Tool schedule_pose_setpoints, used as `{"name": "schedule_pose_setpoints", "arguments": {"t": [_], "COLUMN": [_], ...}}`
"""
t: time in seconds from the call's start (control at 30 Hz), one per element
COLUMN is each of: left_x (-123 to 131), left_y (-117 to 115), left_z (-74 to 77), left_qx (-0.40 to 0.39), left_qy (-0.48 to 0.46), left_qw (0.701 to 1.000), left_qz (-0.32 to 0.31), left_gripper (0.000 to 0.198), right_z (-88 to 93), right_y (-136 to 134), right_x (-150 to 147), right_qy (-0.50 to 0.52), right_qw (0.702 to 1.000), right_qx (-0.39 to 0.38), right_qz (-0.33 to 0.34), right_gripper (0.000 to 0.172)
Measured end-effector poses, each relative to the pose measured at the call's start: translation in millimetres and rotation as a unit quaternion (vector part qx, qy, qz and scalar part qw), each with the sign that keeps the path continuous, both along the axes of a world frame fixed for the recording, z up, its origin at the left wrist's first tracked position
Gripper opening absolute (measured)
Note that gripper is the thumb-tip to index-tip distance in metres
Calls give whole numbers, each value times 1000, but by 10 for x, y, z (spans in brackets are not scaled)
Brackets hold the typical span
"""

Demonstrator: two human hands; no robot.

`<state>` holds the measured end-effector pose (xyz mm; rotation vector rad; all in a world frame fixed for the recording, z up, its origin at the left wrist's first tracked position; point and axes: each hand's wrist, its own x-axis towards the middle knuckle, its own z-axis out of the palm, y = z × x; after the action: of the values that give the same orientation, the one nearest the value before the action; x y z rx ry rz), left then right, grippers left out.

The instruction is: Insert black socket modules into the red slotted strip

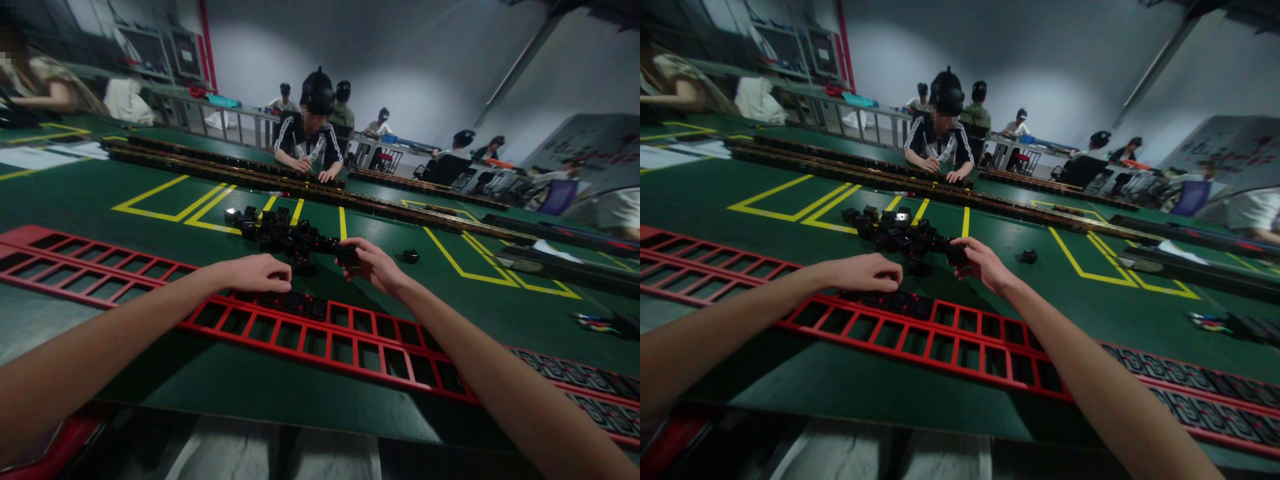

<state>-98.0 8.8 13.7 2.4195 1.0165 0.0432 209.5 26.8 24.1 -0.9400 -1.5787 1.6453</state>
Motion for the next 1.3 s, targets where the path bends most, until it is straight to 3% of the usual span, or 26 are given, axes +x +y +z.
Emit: {"name": "schedule_pose_setpoints", "arguments": {"t": [0.17, 0.53, 0.73, 0.93, 1.07, 1.2, 1.3], "left_x": [-4, 15, 11, 18, 13, 16, 18], "left_y": [6, -19, -9, -22, -22, -28, -30], "left_z": [-7, 30, 22, 39, 33, 40, 43], "left_qx": [-2, 1, -1, -6, -10, -2, 1], "left_qy": [0, 18, 15, 8, 2, 14, 15], "left_qw": [1000, 1000, 1000, 1000, 1000, 1000, 1000], "left_qz": [-4, 5, 0, 4, 5, 9, 6], "left_gripper": [37, 36, 37, 36, 36, 37, 36], "right_z": [21, 33, -17, 5, 68, 102, 122], "right_y": [-7, -46, 6, 13, -27, -53, -70], "right_x": [-18, -6, 20, 41, 41, 35, 34], "right_qy": [-4, -7, -64, -79, -116, -158, -184], "right_qw": [1000, 997, 994, 992, 980, 950, 933], "right_qx": [-3, 41, 72, 58, 71, 91, 106], "right_qz": [-14, 59, 42, 79, 149, 252, 290], "right_gripper": [41, 65, 47, 34, 39, 43, 44]}}
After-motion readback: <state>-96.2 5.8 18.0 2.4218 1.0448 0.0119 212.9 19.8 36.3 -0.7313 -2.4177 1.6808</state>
